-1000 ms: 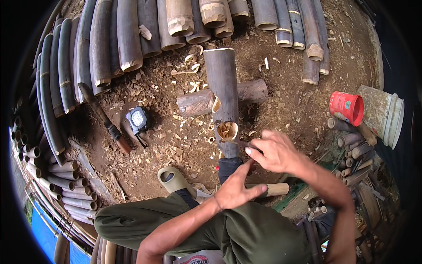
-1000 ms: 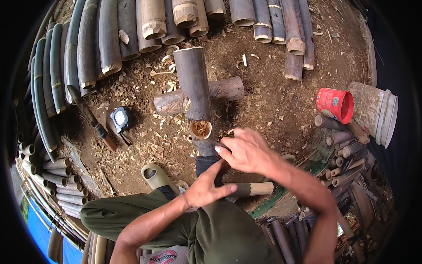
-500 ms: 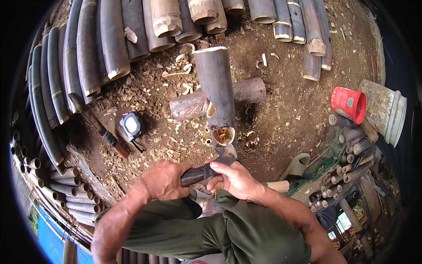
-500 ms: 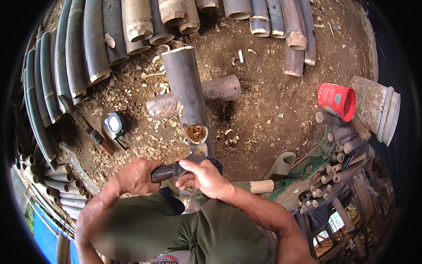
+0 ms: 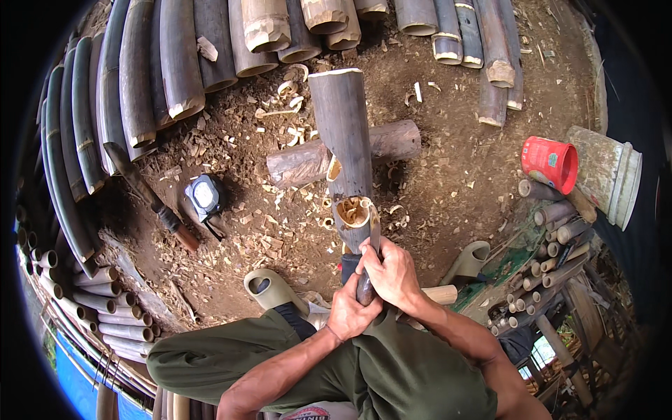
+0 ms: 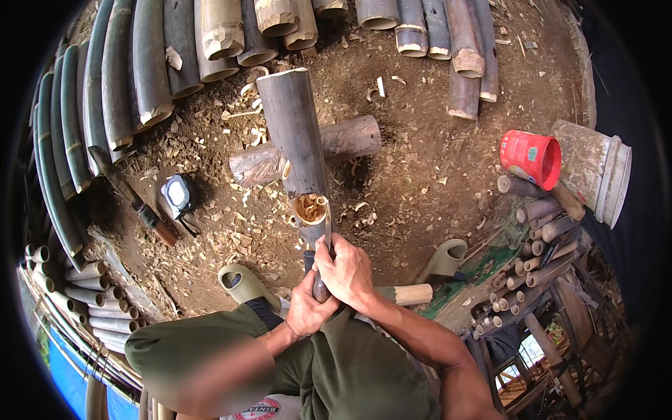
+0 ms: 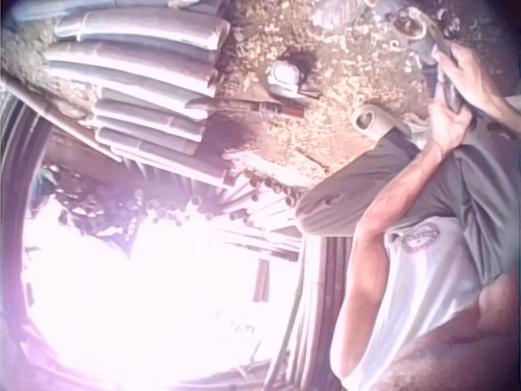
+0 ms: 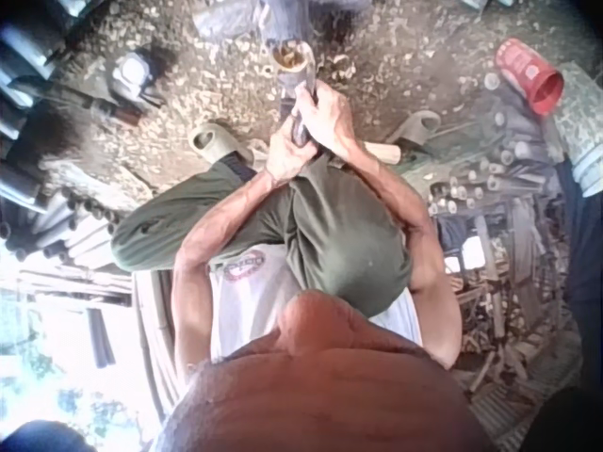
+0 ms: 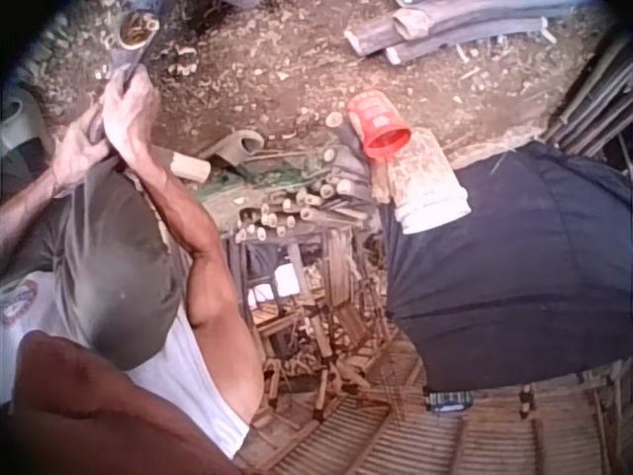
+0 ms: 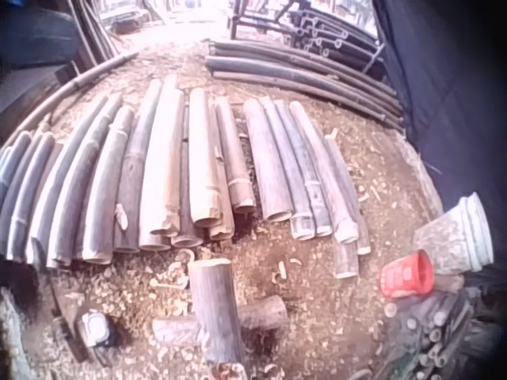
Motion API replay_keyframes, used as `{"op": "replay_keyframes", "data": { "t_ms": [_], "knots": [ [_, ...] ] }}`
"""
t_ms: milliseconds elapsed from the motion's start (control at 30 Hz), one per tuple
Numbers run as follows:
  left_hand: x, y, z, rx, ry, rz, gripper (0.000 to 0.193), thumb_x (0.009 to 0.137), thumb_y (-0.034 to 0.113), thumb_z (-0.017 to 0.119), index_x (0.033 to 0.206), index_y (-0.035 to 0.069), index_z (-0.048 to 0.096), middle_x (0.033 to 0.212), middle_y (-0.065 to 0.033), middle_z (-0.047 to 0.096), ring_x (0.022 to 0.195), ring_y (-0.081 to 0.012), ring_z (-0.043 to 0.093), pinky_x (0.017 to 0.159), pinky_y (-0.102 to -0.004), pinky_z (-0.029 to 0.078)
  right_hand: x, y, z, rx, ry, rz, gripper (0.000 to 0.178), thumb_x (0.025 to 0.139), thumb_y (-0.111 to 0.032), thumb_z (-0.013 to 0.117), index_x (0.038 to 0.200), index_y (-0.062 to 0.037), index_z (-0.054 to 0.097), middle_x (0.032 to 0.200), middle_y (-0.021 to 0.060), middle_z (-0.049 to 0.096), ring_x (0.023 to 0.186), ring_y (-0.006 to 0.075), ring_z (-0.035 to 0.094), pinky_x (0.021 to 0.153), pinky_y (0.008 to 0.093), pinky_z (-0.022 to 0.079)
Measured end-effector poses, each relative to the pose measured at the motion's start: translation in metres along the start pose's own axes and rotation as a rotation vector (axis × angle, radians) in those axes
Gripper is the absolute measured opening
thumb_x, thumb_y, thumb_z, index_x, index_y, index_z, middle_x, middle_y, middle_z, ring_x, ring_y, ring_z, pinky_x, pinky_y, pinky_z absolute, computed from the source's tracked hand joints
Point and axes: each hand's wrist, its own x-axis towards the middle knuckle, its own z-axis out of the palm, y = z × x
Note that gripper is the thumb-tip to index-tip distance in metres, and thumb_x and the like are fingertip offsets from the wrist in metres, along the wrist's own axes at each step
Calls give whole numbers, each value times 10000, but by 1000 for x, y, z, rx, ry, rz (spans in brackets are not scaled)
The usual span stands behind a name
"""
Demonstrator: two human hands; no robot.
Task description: The person carves a hole into a bamboo pole using a knife and a curved gouge, then fits another bamboo piece into the carved opening to create a joint.
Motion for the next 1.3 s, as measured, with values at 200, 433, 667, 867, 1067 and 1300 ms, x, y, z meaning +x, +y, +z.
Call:
{"op": "replay_keyframes", "data": {
  "t_ms": [200, 433, 667, 867, 1067, 1300],
  "knots": [
    [5, 5, 6, 112, -124, 403, 824, 775, 171, 781, 1464, 26, 353, 1399, -218, 478, 1267, -363, 541, 1039, -411, 457, -27, 5, -34, 142, -46, -487, 319, 923, -216, 646, 1136, 12, 577, 981, 159, 630, 883, 287, 628, 802, 391, 499],
    [47, 68, 11, -26, -501, 284, 934, 826, 490, 748, 1435, -70, 315, 1338, -231, 466, 1278, -352, 476, 1095, -414, 393, 1, -28, -135, -571, -221, -668, 565, 835, -180, 712, 1334, -20, 500, 986, 177, 610, 787, 357, 679, 625, 433, 558],
    [57, 79, 54, -1285, -300, -164, 485, 1040, 522, 403, 1195, 90, 560, 796, -11, 482, 749, -156, 500, 789, -360, 466, 34, -82, -149, -1158, -441, -783, 346, 761, -263, 738, 971, -25, 601, 764, 121, 689, 678, 251, 712, 556, 373, 549],
    [69, 91, 55, -1390, -180, -248, 458, 1042, 490, 375, 986, 90, 590, 696, -26, 522, 714, -190, 510, 766, -353, 437, 60, -77, -137, -1207, -561, -779, 269, 742, -229, 746, 905, -28, 671, 744, 104, 714, 700, 247, 727, 583, 354, 558],
    [62, 91, 46, -1114, 49, -269, 369, 1018, 354, 446, 853, 45, 565, 683, -57, 537, 650, -194, 531, 687, -361, 467, 80, -61, -129, -786, -860, -423, 226, 793, -185, 686, 972, -50, 661, 804, 159, 722, 758, 359, 711, 666, 449, 572],
    [53, 92, 5, -196, 89, -374, 532, 992, 335, 439, 614, -10, 586, 539, -84, 560, 498, -171, 520, 530, -317, 440, 30, 5, -76, -122, -547, -266, 382, 853, -170, 617, 1222, -74, 596, 868, 122, 733, 799, 361, 712, 714, 426, 573]
  ]
}}
